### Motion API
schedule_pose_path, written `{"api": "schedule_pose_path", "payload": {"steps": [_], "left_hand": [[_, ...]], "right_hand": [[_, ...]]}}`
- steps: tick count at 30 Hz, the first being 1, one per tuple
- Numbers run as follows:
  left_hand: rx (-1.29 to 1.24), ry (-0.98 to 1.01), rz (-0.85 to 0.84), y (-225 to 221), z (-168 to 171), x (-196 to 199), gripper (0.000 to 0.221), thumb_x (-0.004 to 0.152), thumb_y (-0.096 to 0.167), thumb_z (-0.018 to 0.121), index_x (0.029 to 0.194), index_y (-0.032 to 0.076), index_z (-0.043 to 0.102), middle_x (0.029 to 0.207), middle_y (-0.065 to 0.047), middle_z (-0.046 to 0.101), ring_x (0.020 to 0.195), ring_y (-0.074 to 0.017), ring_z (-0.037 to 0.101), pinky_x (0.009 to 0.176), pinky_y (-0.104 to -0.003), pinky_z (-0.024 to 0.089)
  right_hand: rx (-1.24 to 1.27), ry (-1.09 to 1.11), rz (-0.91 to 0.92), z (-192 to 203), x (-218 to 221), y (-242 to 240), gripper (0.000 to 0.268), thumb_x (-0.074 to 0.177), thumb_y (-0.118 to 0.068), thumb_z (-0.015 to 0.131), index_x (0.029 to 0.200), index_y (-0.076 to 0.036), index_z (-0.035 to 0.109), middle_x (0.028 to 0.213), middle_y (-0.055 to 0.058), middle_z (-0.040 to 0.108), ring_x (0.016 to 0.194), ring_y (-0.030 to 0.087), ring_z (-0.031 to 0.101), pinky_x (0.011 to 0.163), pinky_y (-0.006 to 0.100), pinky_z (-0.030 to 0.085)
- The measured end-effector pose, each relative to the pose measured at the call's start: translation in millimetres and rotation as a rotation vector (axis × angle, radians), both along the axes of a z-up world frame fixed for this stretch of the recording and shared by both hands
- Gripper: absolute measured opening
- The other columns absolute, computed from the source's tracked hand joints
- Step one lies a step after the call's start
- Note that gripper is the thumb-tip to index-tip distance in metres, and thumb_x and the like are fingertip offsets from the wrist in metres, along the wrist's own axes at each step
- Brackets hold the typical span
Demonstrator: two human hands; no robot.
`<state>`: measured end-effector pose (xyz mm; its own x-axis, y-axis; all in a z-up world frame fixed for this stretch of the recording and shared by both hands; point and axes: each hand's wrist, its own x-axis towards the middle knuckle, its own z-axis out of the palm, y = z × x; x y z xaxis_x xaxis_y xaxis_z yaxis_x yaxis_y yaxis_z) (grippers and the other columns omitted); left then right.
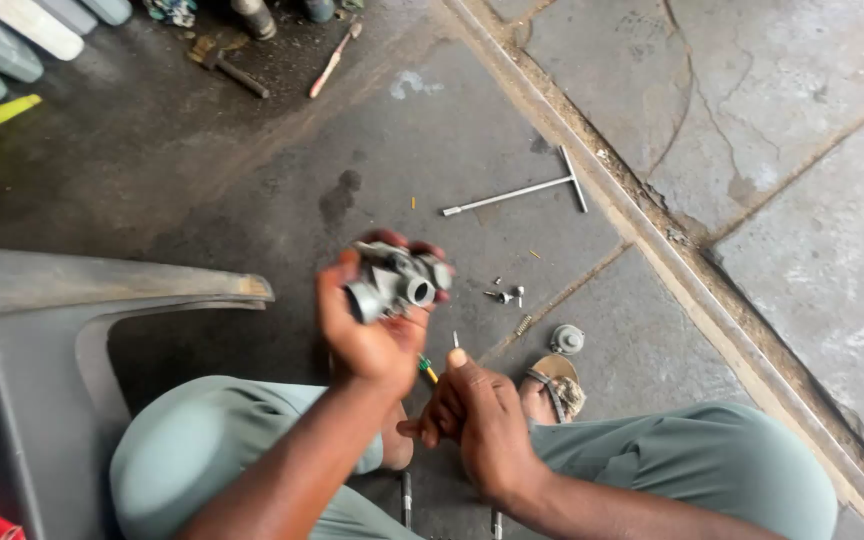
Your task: The person sits on a plastic chair and works on a motorcycle carburetor, using a screwdriver to loosen and remove screws and fittings from the carburetor body. They then hold a small removed part in one hand and work on it with the screwdriver.
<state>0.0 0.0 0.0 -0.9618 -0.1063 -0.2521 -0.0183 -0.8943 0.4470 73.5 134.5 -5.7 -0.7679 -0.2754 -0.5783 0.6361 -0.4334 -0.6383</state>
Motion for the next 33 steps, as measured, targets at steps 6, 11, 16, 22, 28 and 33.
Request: {"api": "schedule_pose_path", "payload": {"steps": [6,11,16,22,28,33], "left_hand": [[0.154,-0.234,-0.113,1.5,17.3,2.7,0.049,0.094,0.048,0.044,0.108,0.005,0.062,0.102,-0.021,0.07,0.091,-0.0319,0.069,0.075,-0.038,0.056],[0.195,-0.38,-0.133,-4.9,41.5,1.2,0.048,0.096,0.047,0.041,0.106,0.005,0.062,0.104,-0.021,0.07,0.092,-0.0304,0.07,0.076,-0.038,0.058],[0.255,-0.385,-0.101,-9.5,40.8,-3.3,0.046,0.097,0.045,0.04,0.103,0.004,0.06,0.104,-0.023,0.069,0.093,-0.0324,0.07,0.079,-0.041,0.06],[0.241,-0.416,-0.043,-13.9,43.7,-5.8,0.048,0.097,0.044,0.04,0.103,0.002,0.061,0.103,-0.023,0.068,0.093,-0.0344,0.07,0.082,-0.046,0.061],[0.282,-0.381,-0.069,-14.2,41.5,-5.5,0.048,0.097,0.045,0.041,0.103,0.002,0.062,0.103,-0.023,0.069,0.094,-0.0346,0.07,0.083,-0.045,0.061],[0.214,-0.272,-0.014,-11.2,33.8,-2.2,0.047,0.097,0.045,0.043,0.104,0.002,0.06,0.103,-0.024,0.068,0.093,-0.0351,0.069,0.083,-0.045,0.06]], "right_hand": [[0.042,0.028,0.074,7.8,-2.1,4.6,0.052,0.104,-0.043,0.045,0.067,-0.006,0.041,0.058,0.006,0.038,0.049,0.022,0.05,0.061,0.043,0.062],[0.121,0.035,0.146,17.9,-17.8,13.0,0.049,0.105,-0.042,0.047,0.072,-0.006,0.044,0.062,0.004,0.039,0.051,0.017,0.045,0.05,0.037,0.05],[0.226,0.028,0.288,42.8,-33.9,16.7,0.044,0.103,-0.04,0.045,0.081,-0.003,0.054,0.069,0.003,0.045,0.056,0.015,0.047,0.048,0.033,0.046],[0.343,0.116,0.342,68.2,-41.2,22.4,0.042,0.101,-0.024,0.045,0.126,-0.001,0.069,0.073,0.001,0.049,0.068,0.011,0.048,0.061,0.027,0.046],[0.382,0.166,0.362,61.7,-44.5,28.5,0.039,0.102,-0.022,0.048,0.127,-0.001,0.069,0.074,0.001,0.051,0.068,0.01,0.049,0.062,0.027,0.048],[-0.004,0.01,-0.053,34.7,-47.6,34.8,0.018,0.109,-0.018,0.056,0.103,-0.002,0.056,0.086,0.006,0.058,0.073,0.015,0.054,0.065,0.03,0.048]]}}
